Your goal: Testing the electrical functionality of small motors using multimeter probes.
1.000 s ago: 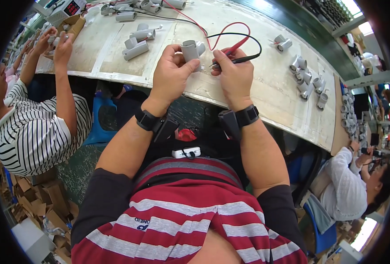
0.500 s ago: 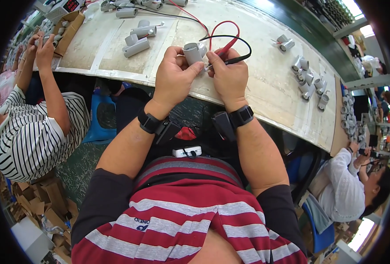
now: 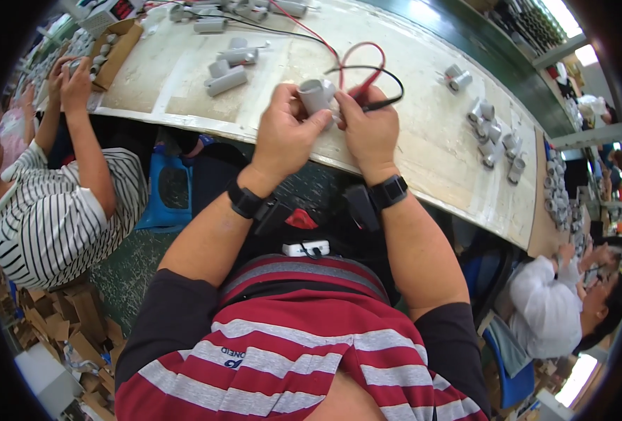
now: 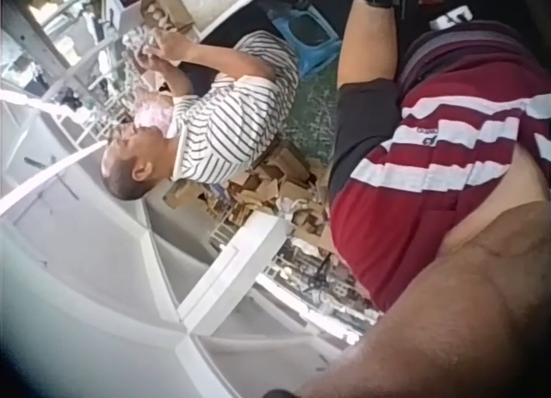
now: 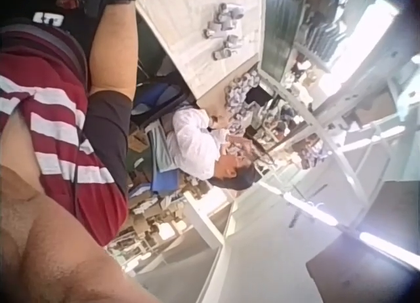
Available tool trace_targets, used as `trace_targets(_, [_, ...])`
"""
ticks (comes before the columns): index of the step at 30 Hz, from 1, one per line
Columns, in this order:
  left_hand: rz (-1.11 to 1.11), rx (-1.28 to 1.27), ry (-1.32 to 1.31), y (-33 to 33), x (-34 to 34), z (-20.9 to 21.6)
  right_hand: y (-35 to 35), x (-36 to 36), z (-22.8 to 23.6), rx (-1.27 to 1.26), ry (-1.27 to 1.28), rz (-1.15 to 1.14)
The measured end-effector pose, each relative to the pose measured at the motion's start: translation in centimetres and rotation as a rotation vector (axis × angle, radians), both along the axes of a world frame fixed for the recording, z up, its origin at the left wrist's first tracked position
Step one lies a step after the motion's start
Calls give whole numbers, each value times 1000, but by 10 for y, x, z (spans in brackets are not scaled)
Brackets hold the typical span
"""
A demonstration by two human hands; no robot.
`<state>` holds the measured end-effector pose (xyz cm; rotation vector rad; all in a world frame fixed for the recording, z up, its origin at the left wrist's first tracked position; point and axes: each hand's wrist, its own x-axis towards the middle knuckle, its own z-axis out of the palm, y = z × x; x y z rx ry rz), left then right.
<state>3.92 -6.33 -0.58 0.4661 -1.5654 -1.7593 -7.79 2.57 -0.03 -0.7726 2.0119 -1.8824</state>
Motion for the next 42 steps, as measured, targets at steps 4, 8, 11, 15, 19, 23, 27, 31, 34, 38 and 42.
trace_targets(4, [30,-101,-78,3,-2,-13,7,-2,-10,-1,68,-24])
trace_targets(8, [130,-287,-211,15,2,-6,17,-2,-3,-22,-53,19])
trace_targets(11, [182,-366,-215,12,12,-1,12,1,-5,-78,-96,90])
trace_targets(15, [201,-419,-174,14,10,-4,11,-2,-6,-88,-114,97])
trace_targets(19, [214,-445,-177,12,8,-5,13,-4,-6,-84,-112,97])
trace_targets(23, [215,-438,-183,11,6,-6,12,-3,-5,-77,-102,84])
trace_targets(27, [216,-437,-183,11,6,-8,12,-1,-4,-72,-84,74])
trace_targets(31, [233,-463,-175,11,6,-8,12,-1,-6,-80,-68,83])
trace_targets(34, [244,-475,-171,11,6,-9,12,-2,-7,-83,-59,89])
trace_targets(38, [241,-460,-183,12,7,-4,13,0,-5,-76,-49,82])
trace_targets(42, [292,-488,-194,13,4,-1,14,0,-3,-62,-37,83])
